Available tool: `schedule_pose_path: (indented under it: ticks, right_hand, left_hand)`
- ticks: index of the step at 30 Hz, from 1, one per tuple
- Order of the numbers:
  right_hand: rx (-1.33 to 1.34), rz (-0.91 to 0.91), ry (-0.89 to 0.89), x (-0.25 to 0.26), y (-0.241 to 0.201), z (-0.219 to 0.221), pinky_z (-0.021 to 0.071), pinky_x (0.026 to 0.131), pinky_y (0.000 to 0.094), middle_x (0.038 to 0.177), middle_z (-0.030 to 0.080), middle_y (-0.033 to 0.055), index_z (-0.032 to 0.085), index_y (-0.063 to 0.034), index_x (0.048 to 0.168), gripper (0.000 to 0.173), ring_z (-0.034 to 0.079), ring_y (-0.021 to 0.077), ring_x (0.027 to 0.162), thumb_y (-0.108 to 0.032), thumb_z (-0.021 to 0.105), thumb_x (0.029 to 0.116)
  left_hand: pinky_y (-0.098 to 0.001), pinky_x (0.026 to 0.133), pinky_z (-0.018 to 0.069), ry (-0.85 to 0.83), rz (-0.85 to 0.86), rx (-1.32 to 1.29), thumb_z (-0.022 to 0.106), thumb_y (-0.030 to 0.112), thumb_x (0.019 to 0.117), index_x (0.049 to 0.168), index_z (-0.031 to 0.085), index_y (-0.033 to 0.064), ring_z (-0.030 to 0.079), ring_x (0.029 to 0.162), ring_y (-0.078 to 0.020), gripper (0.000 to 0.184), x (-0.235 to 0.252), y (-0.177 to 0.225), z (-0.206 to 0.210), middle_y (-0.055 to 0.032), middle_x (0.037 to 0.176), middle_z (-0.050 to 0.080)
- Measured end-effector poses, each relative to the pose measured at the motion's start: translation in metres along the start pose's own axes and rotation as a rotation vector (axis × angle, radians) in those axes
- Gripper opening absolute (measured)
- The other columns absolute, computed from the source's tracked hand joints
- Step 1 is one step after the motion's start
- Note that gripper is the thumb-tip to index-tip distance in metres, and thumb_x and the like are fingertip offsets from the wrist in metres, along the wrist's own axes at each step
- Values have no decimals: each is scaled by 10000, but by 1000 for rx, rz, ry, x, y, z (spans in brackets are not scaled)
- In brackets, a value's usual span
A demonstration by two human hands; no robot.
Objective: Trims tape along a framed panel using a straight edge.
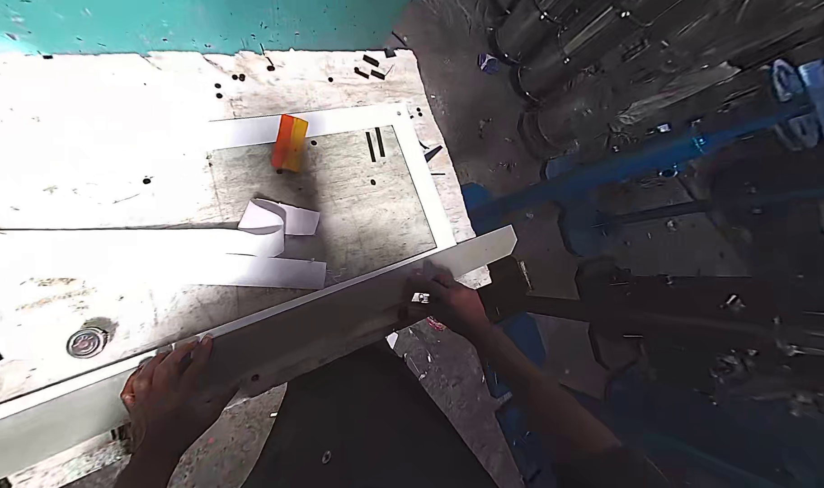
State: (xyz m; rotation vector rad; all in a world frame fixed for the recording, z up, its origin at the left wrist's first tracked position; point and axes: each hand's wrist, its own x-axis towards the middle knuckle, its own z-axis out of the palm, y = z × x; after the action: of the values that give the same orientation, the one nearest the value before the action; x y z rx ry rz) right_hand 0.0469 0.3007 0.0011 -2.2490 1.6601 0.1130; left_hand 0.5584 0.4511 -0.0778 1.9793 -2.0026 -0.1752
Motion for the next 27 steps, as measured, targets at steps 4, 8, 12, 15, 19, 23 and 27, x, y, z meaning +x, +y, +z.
schedule_pose_path:
  ticks: [4, 8, 12, 15, 19, 23, 27]
  right_hand:
    - [-46, 62, -8, 9, 59, -19, 564, 664, 523, 1090, 707, 130, 587, -314, 1468, 583, 706, 303, 840, -481, 669, 916]
    - [-41, 16, -94, 23, 103, -30, 546, 681, 552, 1138, 703, 132, 530, -358, 1506, 669, 703, 331, 916, -540, 691, 883]
    - [-7, -141, -36, 33, 120, -24, 538, 579, 513, 1030, 711, 122, 578, -299, 1472, 626, 697, 308, 787, -527, 685, 899]
    - [-1, -190, 15, 36, 125, -19, 521, 542, 455, 965, 706, 94, 601, -291, 1452, 625, 672, 265, 720, -585, 663, 904]
    - [-44, -228, 22, 40, 124, -17, 491, 521, 425, 898, 689, 84, 605, -286, 1451, 664, 659, 263, 703, -636, 642, 887]
    - [-118, -269, 9, 41, 121, -20, 524, 562, 416, 945, 742, 71, 614, -241, 1440, 674, 698, 273, 756, -633, 641, 892]
    - [-117, -245, -106, 39, 97, -40, 547, 573, 574, 888, 740, 182, 601, -116, 1437, 687, 722, 415, 741, -392, 766, 830]
  left_hand:
    - [-646, 1041, 347, 9, -4, 31, 510, 899, 748, 1410, 614, 198, 546, 1255, -442, 970, 8, 16, 8, -193, 1314, 640]
    - [-641, 1060, 354, 1, -17, 70, 522, 897, 745, 1452, 567, 221, 538, 1290, -453, 979, 3, 14, 12, -220, 1340, 630]
    - [-584, 1137, 306, 23, -31, 91, 558, 862, 756, 1461, 543, 148, 504, 1335, -438, 1004, -2, 18, 18, -253, 1340, 613]
    - [-541, 1188, 258, 25, -68, 102, 587, 833, 761, 1466, 526, 111, 451, 1388, -441, 1010, -6, 23, 23, -282, 1378, 578]
    - [-510, 1200, 248, 6, -85, 129, 560, 828, 791, 1471, 527, 110, 443, 1404, -420, 989, -7, 26, 19, -280, 1397, 570]
    - [-504, 1213, 227, 14, -87, 108, 563, 815, 802, 1492, 507, 161, 409, 1439, -380, 952, -5, 25, 21, -246, 1439, 542]
    - [-633, 1159, 314, -12, -151, 54, 647, 799, 749, 1362, 628, 56, 508, 1339, -481, 964, 1, 41, 15, -293, 1346, 613]
